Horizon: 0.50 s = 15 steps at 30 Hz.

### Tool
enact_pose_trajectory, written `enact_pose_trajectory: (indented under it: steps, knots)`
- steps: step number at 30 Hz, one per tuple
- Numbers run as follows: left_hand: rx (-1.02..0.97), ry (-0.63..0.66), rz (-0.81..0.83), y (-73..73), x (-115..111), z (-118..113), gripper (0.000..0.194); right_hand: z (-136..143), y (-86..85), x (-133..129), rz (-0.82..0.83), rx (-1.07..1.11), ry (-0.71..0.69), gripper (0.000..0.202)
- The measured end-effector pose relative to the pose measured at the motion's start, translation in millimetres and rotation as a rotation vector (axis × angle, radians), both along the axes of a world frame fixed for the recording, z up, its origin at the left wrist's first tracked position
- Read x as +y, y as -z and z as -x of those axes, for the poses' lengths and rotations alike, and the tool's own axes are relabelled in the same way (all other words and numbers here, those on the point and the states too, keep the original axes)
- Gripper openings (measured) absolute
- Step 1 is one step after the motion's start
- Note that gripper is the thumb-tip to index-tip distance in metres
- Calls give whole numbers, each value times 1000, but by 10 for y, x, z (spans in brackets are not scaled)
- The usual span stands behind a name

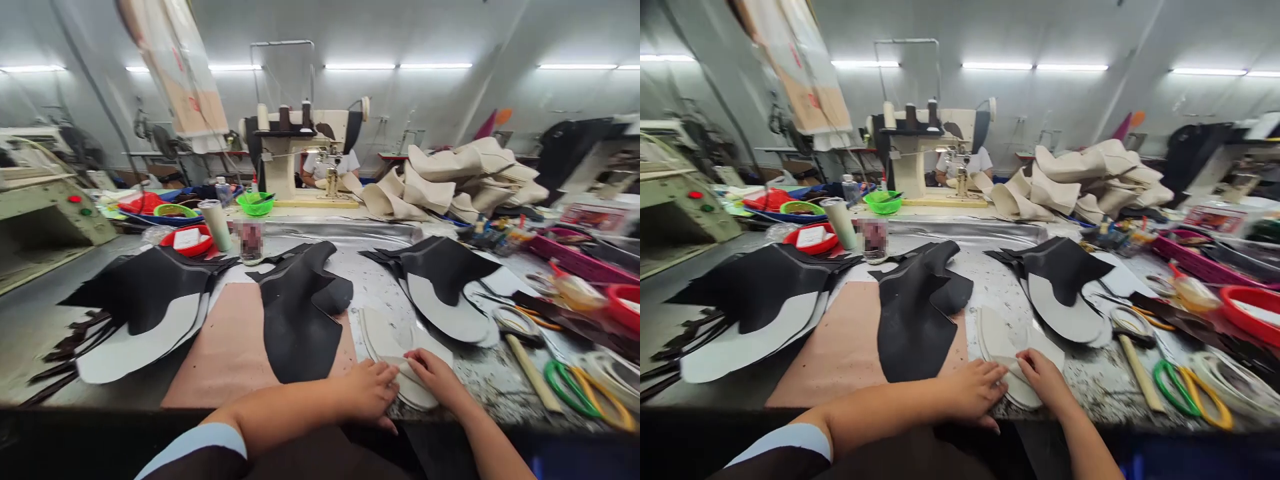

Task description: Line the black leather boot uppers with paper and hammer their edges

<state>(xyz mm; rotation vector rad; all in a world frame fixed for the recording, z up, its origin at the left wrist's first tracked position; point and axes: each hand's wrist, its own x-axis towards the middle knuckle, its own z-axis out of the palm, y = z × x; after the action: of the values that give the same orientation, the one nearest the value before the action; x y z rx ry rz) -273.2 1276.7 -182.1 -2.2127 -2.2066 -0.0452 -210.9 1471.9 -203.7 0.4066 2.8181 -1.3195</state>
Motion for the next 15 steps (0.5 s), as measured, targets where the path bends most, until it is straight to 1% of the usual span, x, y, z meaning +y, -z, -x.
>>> enact_pose_trajectory:
  steps: [2, 4, 9, 12, 15]
  knots:
    - [-42, -12, 30, 0, 6, 35, 74, 20, -69, 31, 67, -1, -15, 27]
    - [-86, -33, 63, -14, 32, 75, 74, 49, -122, 78, 107, -9, -8, 23]
    - [-137, -54, 89, -85, 92, 126, 64, 69, -153, 141, 175, -10, -53, 13]
    - [-165, -72, 63, -112, 104, 131, 58, 61, -184, 136, 175, -12, -98, 11]
    - [-200, -102, 42, -130, 108, 147, 52, 77, -266, 120, 128, -5, -113, 13]
